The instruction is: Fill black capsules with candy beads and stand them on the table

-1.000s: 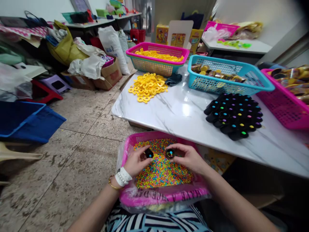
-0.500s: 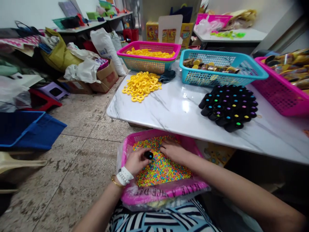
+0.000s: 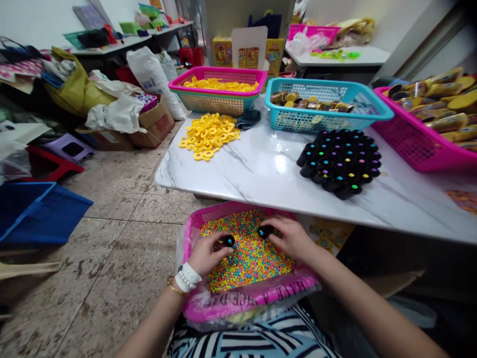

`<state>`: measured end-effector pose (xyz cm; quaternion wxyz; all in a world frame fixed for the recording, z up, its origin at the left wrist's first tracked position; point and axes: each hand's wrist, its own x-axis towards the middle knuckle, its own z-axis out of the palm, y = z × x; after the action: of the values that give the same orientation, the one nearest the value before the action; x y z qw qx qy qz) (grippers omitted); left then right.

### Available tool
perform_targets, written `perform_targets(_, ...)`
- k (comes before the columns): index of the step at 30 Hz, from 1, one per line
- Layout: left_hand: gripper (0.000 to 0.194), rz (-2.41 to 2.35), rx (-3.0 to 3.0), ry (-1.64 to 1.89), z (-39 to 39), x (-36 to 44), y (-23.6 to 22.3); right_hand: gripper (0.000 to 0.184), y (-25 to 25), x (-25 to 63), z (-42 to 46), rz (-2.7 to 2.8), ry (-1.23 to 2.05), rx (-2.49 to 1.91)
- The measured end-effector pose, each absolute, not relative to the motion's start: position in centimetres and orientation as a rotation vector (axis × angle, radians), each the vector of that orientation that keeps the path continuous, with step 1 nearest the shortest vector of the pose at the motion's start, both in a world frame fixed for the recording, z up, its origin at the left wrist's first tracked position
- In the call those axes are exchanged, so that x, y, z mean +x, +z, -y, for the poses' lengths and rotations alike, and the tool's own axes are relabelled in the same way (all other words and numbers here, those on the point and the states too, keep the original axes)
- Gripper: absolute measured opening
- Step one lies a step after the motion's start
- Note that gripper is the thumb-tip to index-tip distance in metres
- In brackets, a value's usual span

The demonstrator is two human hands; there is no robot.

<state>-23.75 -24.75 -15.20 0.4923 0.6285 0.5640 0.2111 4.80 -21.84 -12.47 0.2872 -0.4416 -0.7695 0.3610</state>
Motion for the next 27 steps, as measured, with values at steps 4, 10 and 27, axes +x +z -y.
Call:
perform_targets(4, 0.047, -1.383, 1.548, 0.488, 24.9, -23.8, -15.1, 0.028, -11.2, 5.6, 22.5, 1.995, 1.028, -1.156)
perform_targets(10, 0.045, -1.357, 1.529, 0.518, 24.9, -23.9, -15.0, 0.03, -8.7, 5.8, 24.4, 1.616, 1.365, -1.044)
perform_targets(27, 0.034, -1.533, 1.715, 0.351, 25.9, -23.1, -13.7, 0.019, -14.1, 0.2, 20.0, 2.833, 0.814, -1.135)
